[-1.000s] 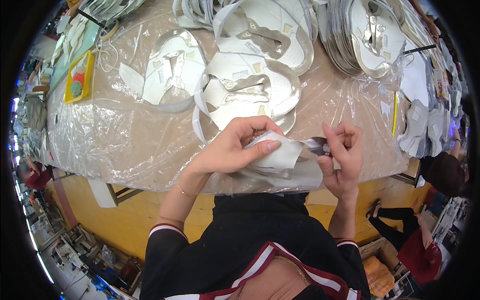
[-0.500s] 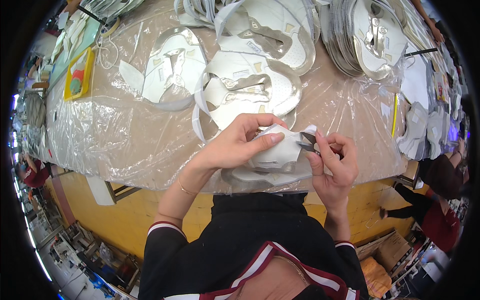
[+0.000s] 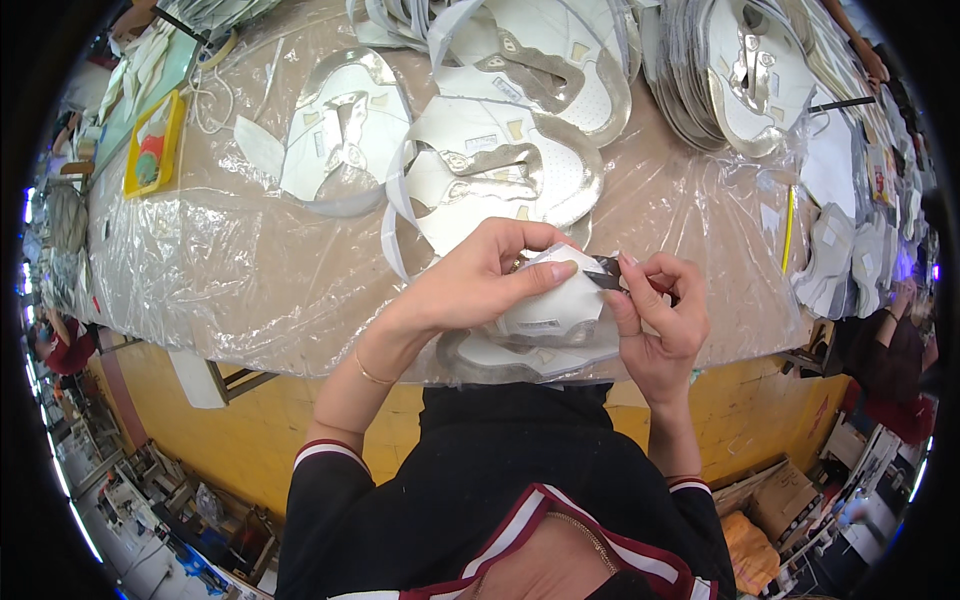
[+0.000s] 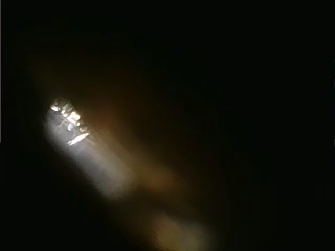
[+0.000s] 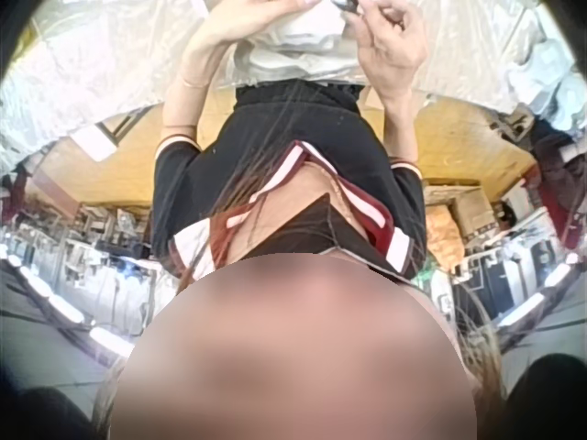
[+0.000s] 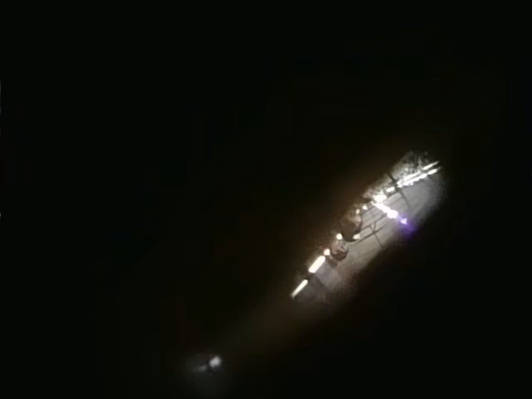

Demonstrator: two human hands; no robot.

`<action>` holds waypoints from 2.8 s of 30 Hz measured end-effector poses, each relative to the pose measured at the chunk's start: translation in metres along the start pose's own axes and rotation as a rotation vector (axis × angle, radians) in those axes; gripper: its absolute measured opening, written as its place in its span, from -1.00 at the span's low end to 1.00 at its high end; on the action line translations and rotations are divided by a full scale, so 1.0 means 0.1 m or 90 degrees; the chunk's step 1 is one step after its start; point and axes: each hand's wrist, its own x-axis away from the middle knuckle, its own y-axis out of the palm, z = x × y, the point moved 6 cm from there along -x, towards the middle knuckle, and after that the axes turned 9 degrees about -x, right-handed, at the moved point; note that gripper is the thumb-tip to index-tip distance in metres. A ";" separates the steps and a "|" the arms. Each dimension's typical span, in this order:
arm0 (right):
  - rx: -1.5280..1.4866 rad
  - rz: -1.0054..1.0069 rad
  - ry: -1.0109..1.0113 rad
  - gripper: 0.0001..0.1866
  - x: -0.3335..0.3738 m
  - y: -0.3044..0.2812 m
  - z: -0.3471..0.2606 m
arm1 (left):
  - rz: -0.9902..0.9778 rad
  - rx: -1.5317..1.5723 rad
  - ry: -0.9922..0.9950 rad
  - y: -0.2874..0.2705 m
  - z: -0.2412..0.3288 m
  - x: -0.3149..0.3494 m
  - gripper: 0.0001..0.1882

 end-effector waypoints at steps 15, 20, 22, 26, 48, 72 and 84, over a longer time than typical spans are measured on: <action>0.008 0.054 -0.053 -0.64 -0.03 -0.03 -0.03 | 0.004 0.025 -0.017 -0.04 -0.02 0.02 -0.77; 0.027 0.106 -0.042 -0.59 -0.06 -0.03 0.04 | 0.023 0.035 -0.010 -0.04 -0.05 -0.01 -0.76; -0.055 0.156 0.055 -0.53 -0.06 -0.10 0.18 | 0.043 0.068 0.009 -0.08 -0.08 0.00 -0.76; -0.250 0.054 0.301 -0.49 -0.02 -0.19 0.50 | 0.077 0.217 0.024 -0.22 -0.18 0.04 -0.71; -0.494 -0.235 0.428 -0.85 0.08 0.06 0.44 | -0.034 -0.260 0.067 -0.02 0.11 -0.05 -0.82; -0.791 -0.169 0.524 -0.51 0.23 0.39 0.70 | -0.009 0.233 -0.080 -0.49 -0.44 -0.11 -0.55; -1.060 0.095 0.610 -0.52 0.16 0.30 0.92 | -0.174 0.523 0.169 -0.20 -0.29 -0.08 -0.07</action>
